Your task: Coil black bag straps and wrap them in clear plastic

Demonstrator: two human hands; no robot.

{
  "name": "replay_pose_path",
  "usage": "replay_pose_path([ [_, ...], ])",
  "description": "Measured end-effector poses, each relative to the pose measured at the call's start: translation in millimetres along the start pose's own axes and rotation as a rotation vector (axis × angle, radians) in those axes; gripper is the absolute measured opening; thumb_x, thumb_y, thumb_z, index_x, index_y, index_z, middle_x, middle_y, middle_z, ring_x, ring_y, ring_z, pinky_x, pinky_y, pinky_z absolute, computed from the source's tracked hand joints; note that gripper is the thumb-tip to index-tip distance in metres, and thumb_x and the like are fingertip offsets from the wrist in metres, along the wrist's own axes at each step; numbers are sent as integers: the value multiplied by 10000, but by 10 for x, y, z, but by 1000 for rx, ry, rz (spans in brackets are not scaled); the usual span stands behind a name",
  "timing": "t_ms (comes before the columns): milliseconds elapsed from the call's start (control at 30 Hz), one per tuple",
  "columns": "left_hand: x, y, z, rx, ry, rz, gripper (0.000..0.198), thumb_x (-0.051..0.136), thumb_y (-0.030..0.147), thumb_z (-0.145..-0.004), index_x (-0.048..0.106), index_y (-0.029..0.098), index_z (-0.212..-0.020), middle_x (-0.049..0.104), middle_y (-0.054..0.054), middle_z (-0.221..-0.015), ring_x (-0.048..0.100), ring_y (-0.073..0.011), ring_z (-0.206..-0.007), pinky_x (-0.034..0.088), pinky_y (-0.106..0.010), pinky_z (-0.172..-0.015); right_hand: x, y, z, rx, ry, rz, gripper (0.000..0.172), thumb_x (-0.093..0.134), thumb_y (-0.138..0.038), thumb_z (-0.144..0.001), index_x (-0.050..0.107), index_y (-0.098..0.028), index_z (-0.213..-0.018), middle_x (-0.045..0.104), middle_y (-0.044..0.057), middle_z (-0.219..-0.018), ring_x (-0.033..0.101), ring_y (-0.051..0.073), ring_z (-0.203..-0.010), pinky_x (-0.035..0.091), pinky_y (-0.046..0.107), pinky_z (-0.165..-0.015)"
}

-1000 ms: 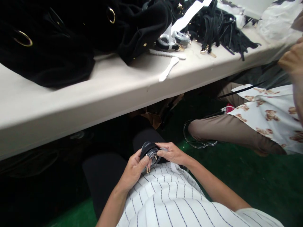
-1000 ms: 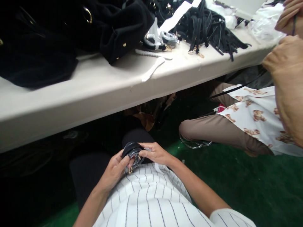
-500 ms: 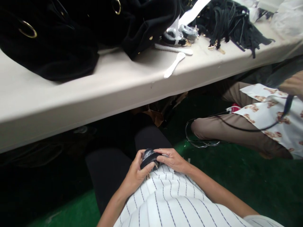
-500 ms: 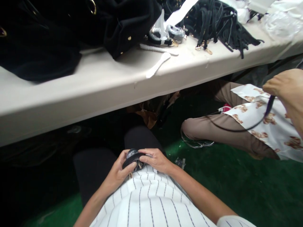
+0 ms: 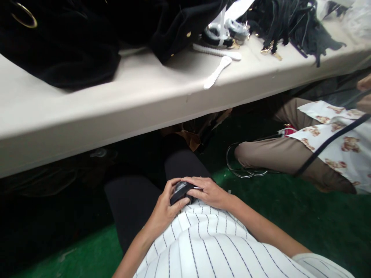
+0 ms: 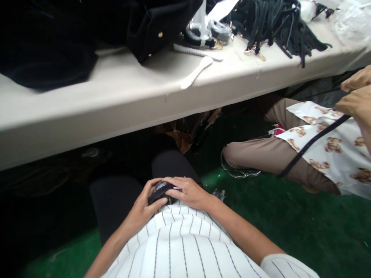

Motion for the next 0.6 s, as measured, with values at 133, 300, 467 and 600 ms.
replay_pose_path([
  [133,-9,-2,29,13,41,-119,329,594,377,-902,518,250,-1196,634,-43,-1132,599,-209,-1030,442,-305,-881,45,-57,-7,-54,5,203,345,449,-329,-999,548,-190,-1299,661,89,-1103,633,183,-994,493,296,-878],
  [300,-14,83,40,50,84,-280,191,517,364,-940,601,211,-1017,627,-28,-905,579,-182,-809,415,-270,-737,159,-93,-4,-89,-24,339,290,406,-282,-998,620,-122,-1110,662,122,-982,641,204,-870,510,301,-759],
  [467,-4,90,52,10,34,-263,234,513,411,-935,580,195,-875,536,15,-730,492,-148,-674,358,-247,-630,123,-44,18,10,9,12,267,463,-335,-987,658,-159,-1040,675,63,-943,632,173,-861,471,277,-802],
  [600,-51,7,68,-52,-1,-179,252,573,444,-887,559,192,-874,518,25,-733,458,-143,-680,343,-235,-610,138,98,35,180,-4,-272,274,607,-395,-907,704,-160,-1007,685,21,-868,615,154,-788,444,242,-711],
])
Point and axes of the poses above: each hand's wrist, its own z-axis away from the middle knuckle, its own x-axis out of the palm, y = z × x, the point moved 9 cm from there along -z, towards the middle knuckle
